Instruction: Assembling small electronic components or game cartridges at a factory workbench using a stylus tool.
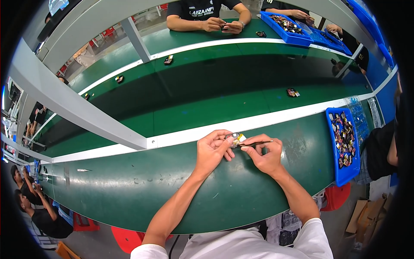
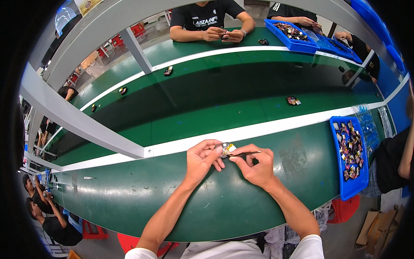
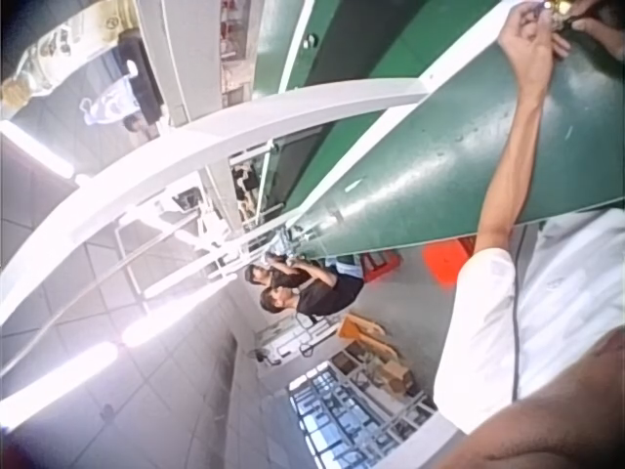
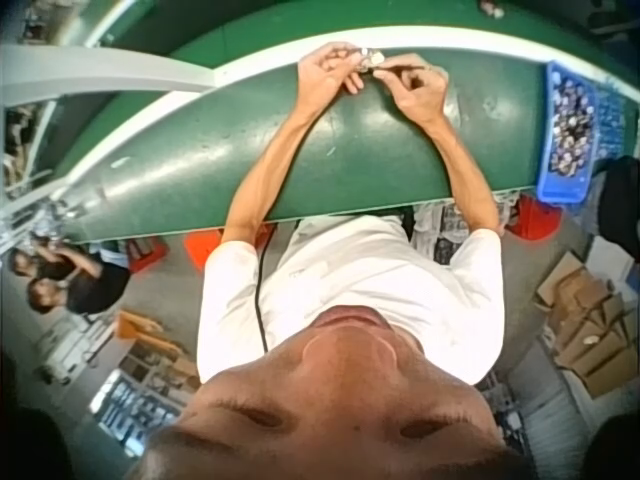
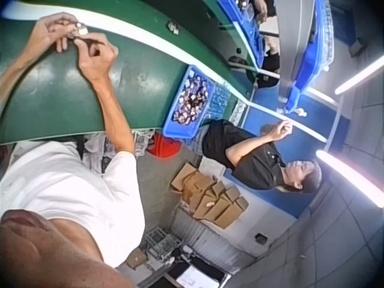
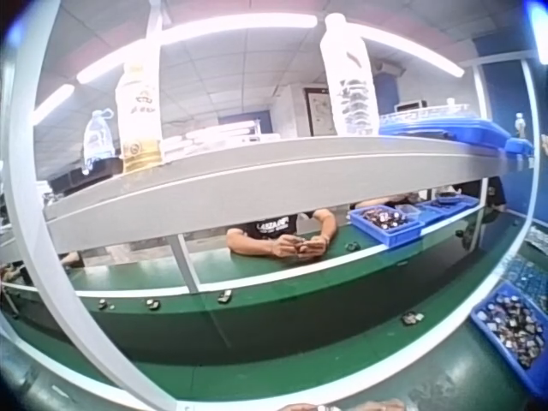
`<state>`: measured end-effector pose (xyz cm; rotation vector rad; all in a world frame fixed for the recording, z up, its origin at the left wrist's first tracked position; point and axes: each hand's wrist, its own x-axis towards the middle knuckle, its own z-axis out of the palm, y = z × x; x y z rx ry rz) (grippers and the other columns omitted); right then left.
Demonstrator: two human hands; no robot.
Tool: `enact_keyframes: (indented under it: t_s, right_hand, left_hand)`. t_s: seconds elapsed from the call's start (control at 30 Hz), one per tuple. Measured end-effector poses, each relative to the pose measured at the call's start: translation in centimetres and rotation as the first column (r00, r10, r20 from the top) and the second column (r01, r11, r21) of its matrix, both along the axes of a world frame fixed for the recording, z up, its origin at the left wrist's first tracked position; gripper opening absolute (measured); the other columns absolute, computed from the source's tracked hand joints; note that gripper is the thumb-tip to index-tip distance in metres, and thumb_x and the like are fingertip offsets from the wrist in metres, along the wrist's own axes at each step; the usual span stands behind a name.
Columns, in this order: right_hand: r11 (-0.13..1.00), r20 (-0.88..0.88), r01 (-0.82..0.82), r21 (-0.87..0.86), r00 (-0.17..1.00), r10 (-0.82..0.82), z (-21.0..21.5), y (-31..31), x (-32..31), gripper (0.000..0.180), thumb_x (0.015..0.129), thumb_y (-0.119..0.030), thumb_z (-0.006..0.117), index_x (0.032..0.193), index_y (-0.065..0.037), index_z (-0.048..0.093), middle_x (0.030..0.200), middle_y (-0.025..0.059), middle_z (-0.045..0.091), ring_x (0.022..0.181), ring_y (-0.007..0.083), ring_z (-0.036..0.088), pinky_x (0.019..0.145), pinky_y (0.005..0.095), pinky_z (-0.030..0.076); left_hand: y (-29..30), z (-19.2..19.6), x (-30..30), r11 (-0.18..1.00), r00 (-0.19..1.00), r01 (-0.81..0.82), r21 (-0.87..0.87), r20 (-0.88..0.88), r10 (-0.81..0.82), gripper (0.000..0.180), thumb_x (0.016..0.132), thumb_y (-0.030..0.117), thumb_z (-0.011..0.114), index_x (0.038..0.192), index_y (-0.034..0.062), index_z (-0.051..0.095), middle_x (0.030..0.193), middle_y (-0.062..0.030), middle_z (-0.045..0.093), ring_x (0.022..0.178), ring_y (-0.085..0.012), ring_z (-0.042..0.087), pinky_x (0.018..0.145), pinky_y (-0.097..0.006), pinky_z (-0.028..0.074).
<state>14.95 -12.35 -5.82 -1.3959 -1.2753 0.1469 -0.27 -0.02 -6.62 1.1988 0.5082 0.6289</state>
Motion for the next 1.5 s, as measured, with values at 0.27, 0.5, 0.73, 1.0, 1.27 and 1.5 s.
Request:
enact_keyframes:
  t_s: [0.27, 0.5, 0.73, 1.0, 1.27, 1.5]
  right_hand:
    - [1.000, -0.066, 0.008, -0.014, 0.998, -0.009, 0.22, 0.00, -0.14, 0.012, 0.075, 0.002, 0.083, 0.084, 0.000, 0.076, 0.083, 0.0028, 0.076, 0.042, 0.0036, 0.043, 0.046, 0.0222, 0.034]
    - [1.000, 0.010, 0.017, -0.015, 1.000, -0.017, 0.01, -0.11, -0.03, 0.011, 0.074, 0.002, 0.082, 0.082, -0.003, 0.075, 0.078, 0.0023, 0.076, 0.040, 0.0051, 0.042, 0.044, 0.0223, 0.033]
    - [0.998, 0.077, 0.006, 0.064, 0.997, -0.011, 0.36, 0.27, -0.60, 0.014, 0.073, 0.003, 0.082, 0.083, -0.005, 0.075, 0.081, 0.0027, 0.077, 0.039, 0.0060, 0.041, 0.041, 0.0244, 0.033]
    - [0.999, 0.079, 0.019, 0.038, 0.997, -0.022, 0.34, 0.25, -0.31, 0.015, 0.073, 0.003, 0.081, 0.084, -0.005, 0.075, 0.083, 0.0033, 0.077, 0.040, 0.0066, 0.040, 0.042, 0.0244, 0.033]
    - [0.998, 0.063, 0.016, 0.064, 0.998, -0.020, 0.10, 0.34, -0.33, 0.014, 0.074, 0.003, 0.082, 0.084, -0.004, 0.074, 0.088, 0.0045, 0.078, 0.040, 0.0068, 0.041, 0.042, 0.0245, 0.034]
    - [1.000, 0.057, -0.006, 0.028, 0.998, 0.004, 0.16, 0.15, -0.34, 0.016, 0.072, 0.004, 0.081, 0.083, -0.006, 0.075, 0.085, 0.0044, 0.078, 0.041, 0.0075, 0.043, 0.043, 0.0247, 0.035]
  left_hand:
    - [-0.04, -0.03, -0.03, 1.000, 1.000, -0.003, -0.002, 0.024, 0.003, 0.024, 0.098, 0.005, 0.064, 0.116, -0.0112, 0.062, 0.086, -0.0163, 0.069, 0.061, -0.0184, 0.068, 0.049, -0.027, 0.056]
    - [0.19, -0.14, 0.06, 0.999, 1.000, 0.014, -0.029, 0.015, -0.014, 0.024, 0.098, 0.005, 0.064, 0.115, -0.0114, 0.062, 0.087, -0.0163, 0.069, 0.061, -0.0186, 0.069, 0.049, -0.027, 0.057]
    - [0.00, -0.14, 0.28, 1.000, 0.999, -0.008, -0.028, -0.040, 0.007, 0.023, 0.098, 0.006, 0.064, 0.116, -0.0101, 0.062, 0.088, -0.0159, 0.069, 0.062, -0.0176, 0.069, 0.051, -0.027, 0.057]
    - [-0.03, 0.42, 0.17, 0.999, 0.995, 0.024, 0.034, -0.093, -0.020, 0.025, 0.097, 0.004, 0.065, 0.118, -0.0092, 0.061, 0.088, -0.0142, 0.070, 0.065, -0.0156, 0.068, 0.052, -0.026, 0.057]
    - [-0.22, 0.41, 0.22, 1.000, 0.997, -0.025, 0.009, -0.067, 0.025, 0.025, 0.097, 0.003, 0.066, 0.118, -0.0093, 0.061, 0.087, -0.0142, 0.070, 0.065, -0.0163, 0.069, 0.052, -0.027, 0.057]
    - [-0.15, 0.71, 0.33, 1.000, 0.996, -0.022, 0.013, -0.088, 0.023, 0.021, 0.097, 0.005, 0.066, 0.111, -0.0094, 0.062, 0.086, -0.0140, 0.069, 0.060, -0.0158, 0.067, 0.049, -0.026, 0.054]
